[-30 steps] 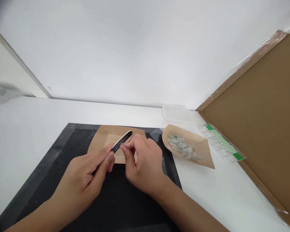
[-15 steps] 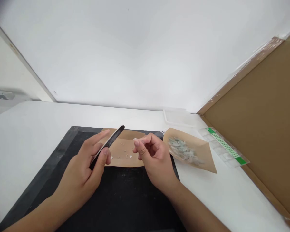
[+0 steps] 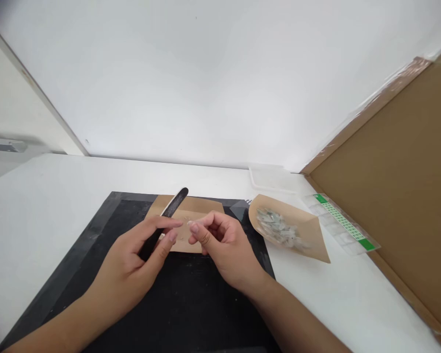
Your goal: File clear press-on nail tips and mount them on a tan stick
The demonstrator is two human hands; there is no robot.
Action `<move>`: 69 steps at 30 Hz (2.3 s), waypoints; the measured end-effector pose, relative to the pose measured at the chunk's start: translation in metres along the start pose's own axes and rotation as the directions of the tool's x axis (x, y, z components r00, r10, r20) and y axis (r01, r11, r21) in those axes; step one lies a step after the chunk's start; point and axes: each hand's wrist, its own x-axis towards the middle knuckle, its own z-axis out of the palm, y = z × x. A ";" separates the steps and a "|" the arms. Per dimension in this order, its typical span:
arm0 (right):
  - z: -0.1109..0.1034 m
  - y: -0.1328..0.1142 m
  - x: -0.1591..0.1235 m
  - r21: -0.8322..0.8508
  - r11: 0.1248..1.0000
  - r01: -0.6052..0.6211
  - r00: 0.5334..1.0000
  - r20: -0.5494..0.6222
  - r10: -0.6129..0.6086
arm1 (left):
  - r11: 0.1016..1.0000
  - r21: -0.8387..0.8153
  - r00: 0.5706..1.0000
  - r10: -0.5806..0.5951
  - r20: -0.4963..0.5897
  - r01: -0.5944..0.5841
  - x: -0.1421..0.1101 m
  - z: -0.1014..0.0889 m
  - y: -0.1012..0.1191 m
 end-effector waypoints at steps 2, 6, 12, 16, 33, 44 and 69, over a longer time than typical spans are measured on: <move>0.001 0.000 0.000 0.012 1.000 0.005 1.000 0.012 -0.005 | 0.999 -0.033 1.000 -0.023 0.003 0.024 0.000 0.001 0.000; 0.002 0.001 -0.001 0.039 0.999 0.002 0.999 0.048 -0.004 | 0.992 -0.112 0.998 -0.056 0.018 0.057 0.000 0.002 0.001; 0.002 0.004 -0.003 0.016 1.000 0.001 0.999 0.052 -0.002 | 0.988 -0.152 0.999 -0.027 0.029 0.031 -0.001 0.001 0.003; 0.000 0.009 -0.004 -0.113 0.993 0.044 0.999 0.000 -0.044 | 0.991 -0.132 1.000 0.020 0.003 -0.019 -0.001 0.000 0.002; -0.009 0.011 -0.005 -0.636 0.582 0.507 0.800 0.095 -0.592 | 0.995 -0.098 1.000 -0.006 -0.013 0.005 0.000 0.000 0.007; -0.015 0.005 -0.003 -0.703 0.424 0.571 0.721 0.182 -0.668 | 0.997 -0.058 0.999 0.045 0.030 -0.043 -0.002 -0.001 0.003; -0.019 0.001 -0.006 -0.641 0.429 0.636 0.699 0.244 -0.672 | 0.958 0.016 0.955 0.284 0.082 -0.286 -0.003 -0.005 -0.002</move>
